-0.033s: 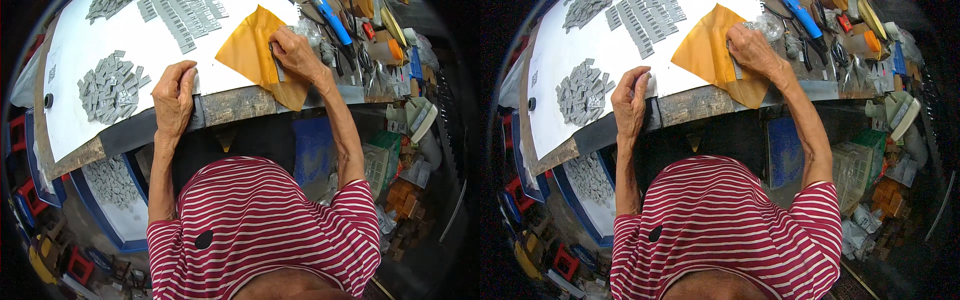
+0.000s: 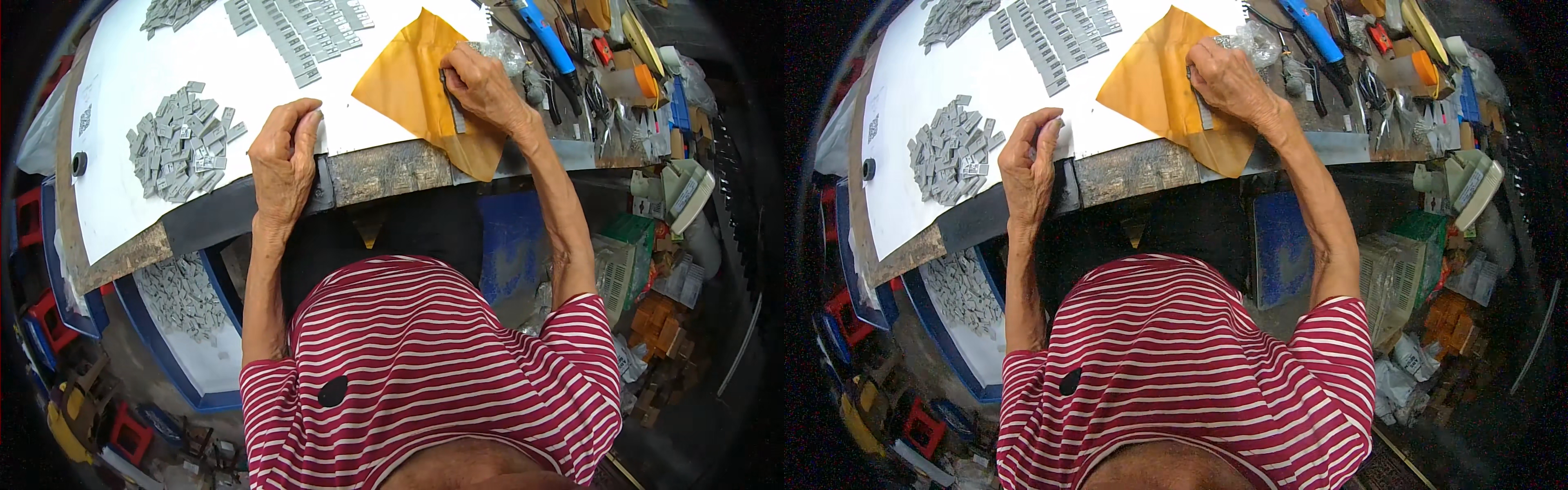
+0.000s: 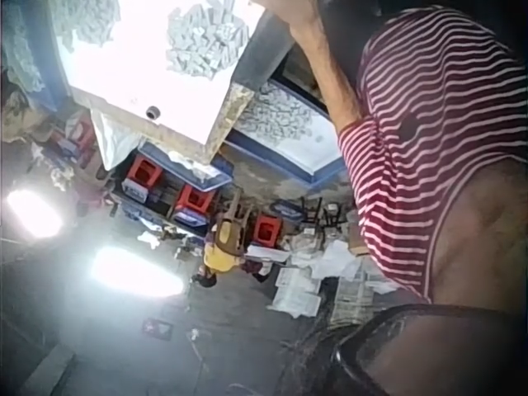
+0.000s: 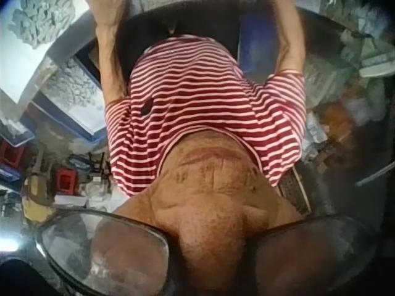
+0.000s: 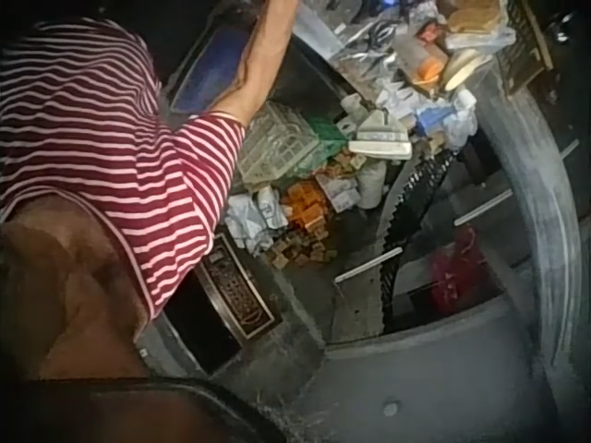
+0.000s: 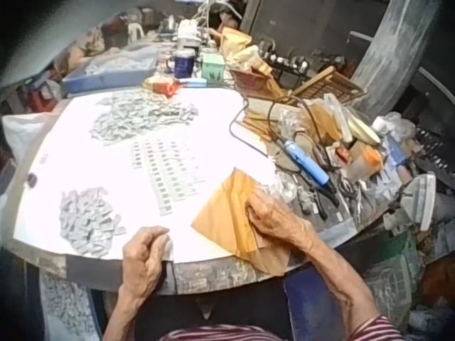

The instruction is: Sorting and arranging small metal hardware components on a workbench.

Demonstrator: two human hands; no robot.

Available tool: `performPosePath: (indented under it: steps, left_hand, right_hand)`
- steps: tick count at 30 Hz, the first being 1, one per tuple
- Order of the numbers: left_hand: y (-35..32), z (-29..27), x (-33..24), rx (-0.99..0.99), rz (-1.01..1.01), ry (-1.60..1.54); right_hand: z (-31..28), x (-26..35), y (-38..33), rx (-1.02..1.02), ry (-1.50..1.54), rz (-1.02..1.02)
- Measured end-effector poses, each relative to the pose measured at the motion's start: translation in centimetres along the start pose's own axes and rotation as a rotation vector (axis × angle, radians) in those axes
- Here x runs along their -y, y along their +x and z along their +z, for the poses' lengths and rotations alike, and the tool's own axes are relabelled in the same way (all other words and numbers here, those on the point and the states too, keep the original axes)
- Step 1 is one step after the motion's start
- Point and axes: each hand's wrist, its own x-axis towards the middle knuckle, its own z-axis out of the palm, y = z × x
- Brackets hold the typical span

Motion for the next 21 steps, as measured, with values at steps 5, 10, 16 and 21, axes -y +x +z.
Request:
performPosePath:
  steps: [5,10,16,21]
  left_hand:
    - [-0.1,0.0,-0.1,0.002,-0.021,-0.017]
    - [0.0,0.1,0.3,0.004,0.003,-0.008]
    - [0.0,0.1,0.0,-0.012,-0.013,-0.030]
    - [-0.2,-0.1,-0.5,-0.014,-0.123,-0.074]
  right_hand:
    - [0.1,0.0,-0.3,-0.034,-0.037,-0.019]
    - [0.0,0.2,-0.3,-0.078,-0.011,-0.015]
    - [-0.7,1.1,-0.4,-0.157,0.321,0.254]
    - [-1.8,3.2,-0.3,-0.035,1.129,0.765]
